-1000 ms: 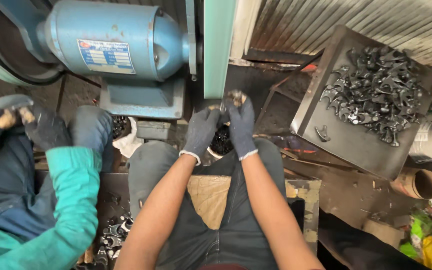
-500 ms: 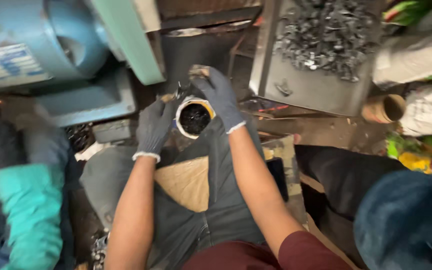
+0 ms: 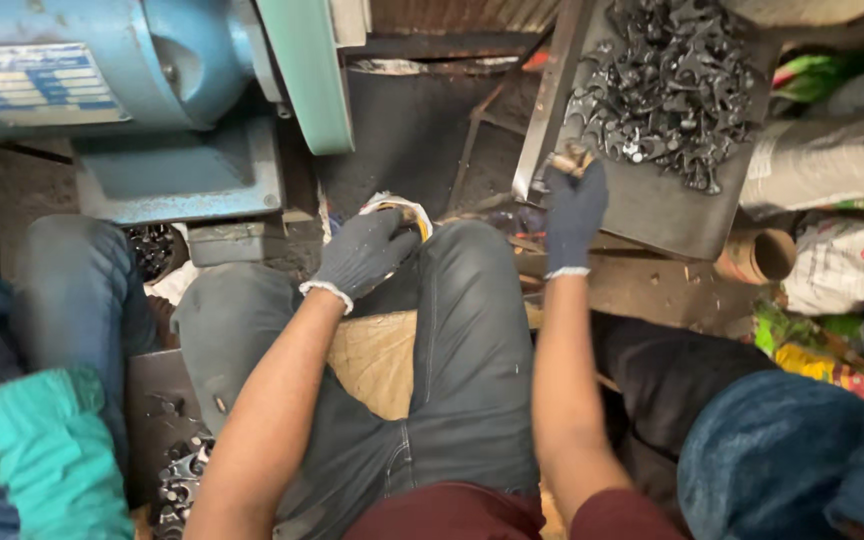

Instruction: The person sits at a grinding station and repeatedly presses small dark metal parts against a rotating belt grinder to smooth their edges. They handle the parts one at a time with gloved hands, rotating them to grind different sides, and place the finished pieces into a nearby container.

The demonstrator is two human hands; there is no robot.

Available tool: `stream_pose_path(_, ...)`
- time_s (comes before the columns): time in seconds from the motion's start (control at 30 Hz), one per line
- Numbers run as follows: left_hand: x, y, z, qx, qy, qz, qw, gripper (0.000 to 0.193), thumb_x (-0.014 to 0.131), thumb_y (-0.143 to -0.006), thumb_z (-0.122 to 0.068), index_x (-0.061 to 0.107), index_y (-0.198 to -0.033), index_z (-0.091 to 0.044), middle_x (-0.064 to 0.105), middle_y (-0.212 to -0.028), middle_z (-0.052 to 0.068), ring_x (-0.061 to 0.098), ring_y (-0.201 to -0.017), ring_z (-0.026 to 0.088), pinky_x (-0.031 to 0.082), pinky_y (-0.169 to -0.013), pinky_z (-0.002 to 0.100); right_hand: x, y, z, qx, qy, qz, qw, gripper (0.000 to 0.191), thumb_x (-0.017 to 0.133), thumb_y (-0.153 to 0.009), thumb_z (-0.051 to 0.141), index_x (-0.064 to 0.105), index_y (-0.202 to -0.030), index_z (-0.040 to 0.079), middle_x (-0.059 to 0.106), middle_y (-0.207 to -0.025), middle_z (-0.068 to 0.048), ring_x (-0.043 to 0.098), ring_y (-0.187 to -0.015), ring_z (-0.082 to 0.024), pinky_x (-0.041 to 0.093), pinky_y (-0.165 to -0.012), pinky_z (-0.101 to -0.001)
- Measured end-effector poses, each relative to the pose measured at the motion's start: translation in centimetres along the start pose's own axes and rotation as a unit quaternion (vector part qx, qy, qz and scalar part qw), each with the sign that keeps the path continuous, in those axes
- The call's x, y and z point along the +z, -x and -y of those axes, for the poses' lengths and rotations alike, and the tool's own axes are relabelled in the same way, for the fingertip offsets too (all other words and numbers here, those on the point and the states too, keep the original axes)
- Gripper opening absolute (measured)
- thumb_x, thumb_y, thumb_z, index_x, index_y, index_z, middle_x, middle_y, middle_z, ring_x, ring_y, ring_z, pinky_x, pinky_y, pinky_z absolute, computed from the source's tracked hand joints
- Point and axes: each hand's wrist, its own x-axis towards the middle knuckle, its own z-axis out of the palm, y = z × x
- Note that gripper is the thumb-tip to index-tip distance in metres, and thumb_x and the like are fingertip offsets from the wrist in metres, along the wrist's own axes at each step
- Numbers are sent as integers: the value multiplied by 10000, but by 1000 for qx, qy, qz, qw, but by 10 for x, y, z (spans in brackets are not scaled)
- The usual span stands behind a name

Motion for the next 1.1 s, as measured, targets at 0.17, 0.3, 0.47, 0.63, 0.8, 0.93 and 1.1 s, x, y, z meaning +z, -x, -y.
stream_pose_path(0.17,-7,12,-4,-152,139,11,978,447,703,-855,-311,672,-1241,-86,733,-878,157,724,-817,324,556,-725,428,91,96,76,48,-35,187,981,309,686,-946,61,651,-1250,21,721,-1173,-57,681,-1074,-121,540,-956,-291)
stream_pose_path(0.3,-20,25,7,-161,-58,-106,980,375,733,-929,-393,730,-1129,-76,745,-943,158,717,-888,343,523,-744,462,125,117,101,-4,87,243,966,203,703,-986,176,694,-1107,13,722,-940,-46,708,-845,-157,549,-758,-325)
stream_pose_path(0.47,-23,31,37,-155,-19,-196,968,430,668,-896,-471,705,-1087,-87,741,-928,170,726,-835,363,542,-725,464,140,97,77,156,-105,350,918,205,622,-1011,167,705,-1114,10,715,-839,-15,641,-675,-159,496,-604,-316)
stream_pose_path(0.63,-27,11,60,-186,-203,-179,944,474,548,-1030,-452,730,-906,-32,713,-880,230,671,-820,446,495,-711,539,189,99,42,111,-153,294,937,229,614,-1007,147,706,-1141,-13,747,-1028,-23,671,-934,-103,544,-840,-277)
stream_pose_path(0.8,-31,-2,67,-267,-51,-275,922,506,552,-1014,-459,708,-889,6,700,-826,251,675,-794,439,478,-700,519,225,89,24,49,-95,287,952,232,635,-1014,171,711,-1099,-31,740,-932,-74,652,-853,-122,532,-780,-298)
stream_pose_path(0.93,-19,-8,68,-308,29,-292,905,490,590,-1011,-408,677,-851,46,670,-811,284,675,-769,440,481,-708,502,222,78,18,32,-40,285,957,232,610,-989,171,705,-1115,0,741,-921,-58,670,-812,-115,528,-748,-286)
stream_pose_path(1.1,-6,-25,59,-218,22,-305,927,399,609,-994,-335,697,-854,28,670,-823,272,664,-817,446,461,-703,503,201,74,25,56,-45,262,962,192,639,-1010,163,693,-1082,-6,713,-918,-41,623,-824,-117,524,-751,-298)
